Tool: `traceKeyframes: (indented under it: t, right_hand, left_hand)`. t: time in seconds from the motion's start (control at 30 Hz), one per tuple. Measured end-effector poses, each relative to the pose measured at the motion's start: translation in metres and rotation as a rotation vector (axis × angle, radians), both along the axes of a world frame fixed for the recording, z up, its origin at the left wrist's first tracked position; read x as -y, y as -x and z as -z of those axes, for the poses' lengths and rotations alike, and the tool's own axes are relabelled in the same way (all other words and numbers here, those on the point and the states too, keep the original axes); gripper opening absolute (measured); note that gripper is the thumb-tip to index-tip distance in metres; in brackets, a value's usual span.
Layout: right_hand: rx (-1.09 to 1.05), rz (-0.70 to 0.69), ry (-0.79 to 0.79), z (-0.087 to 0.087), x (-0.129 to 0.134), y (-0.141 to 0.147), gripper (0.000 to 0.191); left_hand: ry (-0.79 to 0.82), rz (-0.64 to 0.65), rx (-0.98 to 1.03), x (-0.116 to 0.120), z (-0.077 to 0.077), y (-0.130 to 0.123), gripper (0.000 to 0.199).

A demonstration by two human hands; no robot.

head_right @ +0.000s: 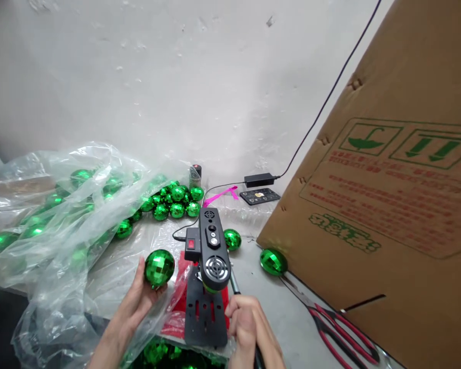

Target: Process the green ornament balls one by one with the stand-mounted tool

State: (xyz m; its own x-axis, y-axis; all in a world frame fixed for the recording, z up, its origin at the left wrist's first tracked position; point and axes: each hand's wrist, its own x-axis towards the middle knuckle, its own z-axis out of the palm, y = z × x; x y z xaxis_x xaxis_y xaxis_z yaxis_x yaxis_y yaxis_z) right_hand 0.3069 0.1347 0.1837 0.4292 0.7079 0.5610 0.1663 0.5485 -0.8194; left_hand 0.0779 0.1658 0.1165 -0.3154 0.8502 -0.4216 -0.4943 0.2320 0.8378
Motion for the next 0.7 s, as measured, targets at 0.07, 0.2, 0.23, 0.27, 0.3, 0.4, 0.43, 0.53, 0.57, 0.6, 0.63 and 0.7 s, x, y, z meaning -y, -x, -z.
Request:
traceKeyframes:
  t: [0.07, 0.2, 0.23, 0.27, 0.3, 0.4, 0.43, 0.53, 0.57, 0.6, 0.63, 0.7]
  right_hand:
    - [0.022, -0.074, -0.055, -0.011, -0.001, 0.0, 0.056]
    - [0.055, -0.106, -0.074, -0.027, -0.003, 0.001, 0.055]
    - [0.058, -0.101, -0.077, -0.029, -0.003, 0.002, 0.055]
    - [0.063, -0.098, -0.081, -0.031, -0.003, 0.003, 0.056]
    - [0.069, -0.094, -0.086, -0.033, -0.003, 0.003, 0.056]
    - [0.097, -0.105, -0.096, -0.037, -0.002, 0.004, 0.055]
    - [0.101, -0.109, -0.101, -0.038, -0.002, 0.004, 0.054]
    - [0.128, -0.132, -0.1, -0.037, 0.001, 0.001, 0.052]
    - [0.135, -0.139, -0.101, -0.035, 0.002, 0.0, 0.05]
    - [0.142, -0.147, -0.097, -0.033, 0.003, -0.001, 0.049]
    - [0.15, -0.155, -0.091, -0.031, 0.004, -0.003, 0.046]
    - [0.166, -0.167, -0.076, -0.025, 0.006, -0.006, 0.042]
  left_hand:
    - [-0.047, -0.025, 0.25, 0.016, 0.012, -0.022, 0.06]
    - [-0.134, -0.062, 0.371, 0.032, 0.035, -0.06, 0.06]
    - [-0.146, -0.041, 0.324, 0.033, 0.04, -0.067, 0.062]
    - [-0.15, -0.025, 0.254, 0.034, 0.045, -0.072, 0.065]
    - [-0.156, -0.012, 0.161, 0.035, 0.05, -0.076, 0.069]
    - [-0.192, -0.023, -0.215, 0.034, 0.068, -0.081, 0.084]
    - [-0.21, -0.023, -0.344, 0.034, 0.074, -0.082, 0.086]
    - [-0.267, 0.032, -0.651, 0.034, 0.091, -0.083, 0.08]
    - [-0.29, 0.056, -0.726, 0.035, 0.095, -0.083, 0.077]
    - [-0.319, 0.071, -0.791, 0.035, 0.1, -0.084, 0.076]
    - [-0.354, 0.076, -0.848, 0.035, 0.104, -0.085, 0.075]
    - [-0.424, 0.07, -0.939, 0.035, 0.11, -0.088, 0.075]
